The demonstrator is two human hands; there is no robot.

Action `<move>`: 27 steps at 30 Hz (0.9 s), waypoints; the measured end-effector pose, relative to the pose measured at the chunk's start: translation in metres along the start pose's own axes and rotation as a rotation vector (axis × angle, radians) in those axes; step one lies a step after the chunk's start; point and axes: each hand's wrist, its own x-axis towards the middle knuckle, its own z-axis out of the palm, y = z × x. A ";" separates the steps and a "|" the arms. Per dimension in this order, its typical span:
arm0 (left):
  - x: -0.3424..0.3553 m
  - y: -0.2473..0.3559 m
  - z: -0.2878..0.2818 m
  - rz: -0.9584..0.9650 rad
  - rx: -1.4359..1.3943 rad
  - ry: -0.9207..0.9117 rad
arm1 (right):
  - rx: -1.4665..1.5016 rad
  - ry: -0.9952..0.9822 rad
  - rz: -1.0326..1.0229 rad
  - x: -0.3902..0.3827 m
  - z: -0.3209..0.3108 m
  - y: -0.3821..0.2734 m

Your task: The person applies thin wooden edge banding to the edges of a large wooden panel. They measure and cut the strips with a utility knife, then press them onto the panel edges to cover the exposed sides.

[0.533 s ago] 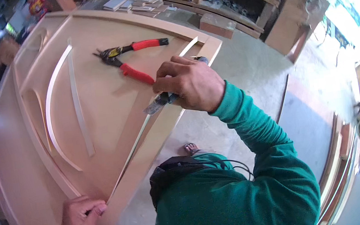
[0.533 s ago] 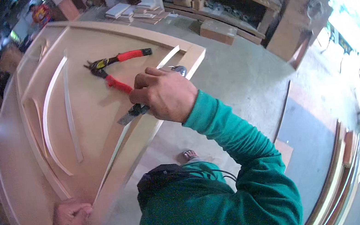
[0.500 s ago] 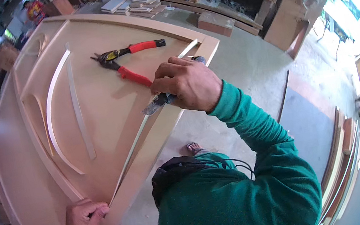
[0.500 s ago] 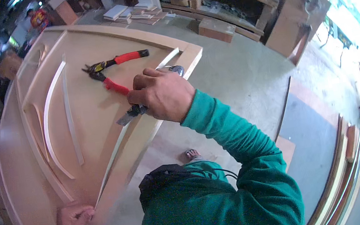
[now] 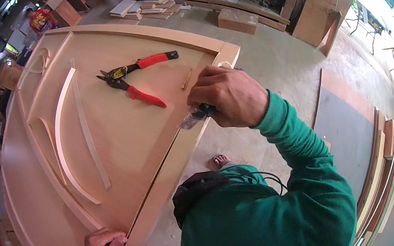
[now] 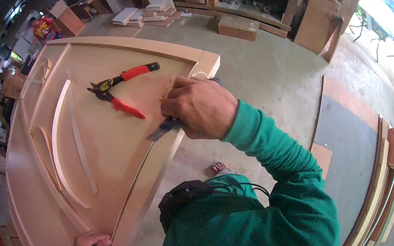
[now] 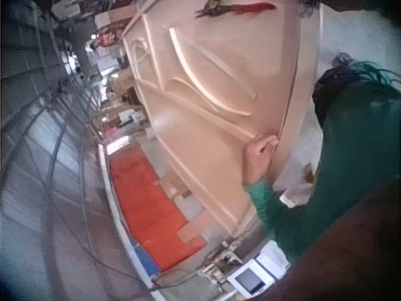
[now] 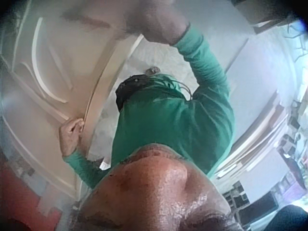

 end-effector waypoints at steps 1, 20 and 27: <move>-0.002 0.000 0.000 -0.015 -0.020 -0.002 | 0.039 0.028 -0.012 -0.002 -0.003 0.001; -0.020 0.013 -0.002 0.055 0.053 0.020 | 0.072 -0.127 -0.006 0.028 -0.006 0.010; -0.028 0.025 0.003 -0.011 -0.015 0.013 | 0.044 -0.168 0.067 0.031 -0.003 -0.001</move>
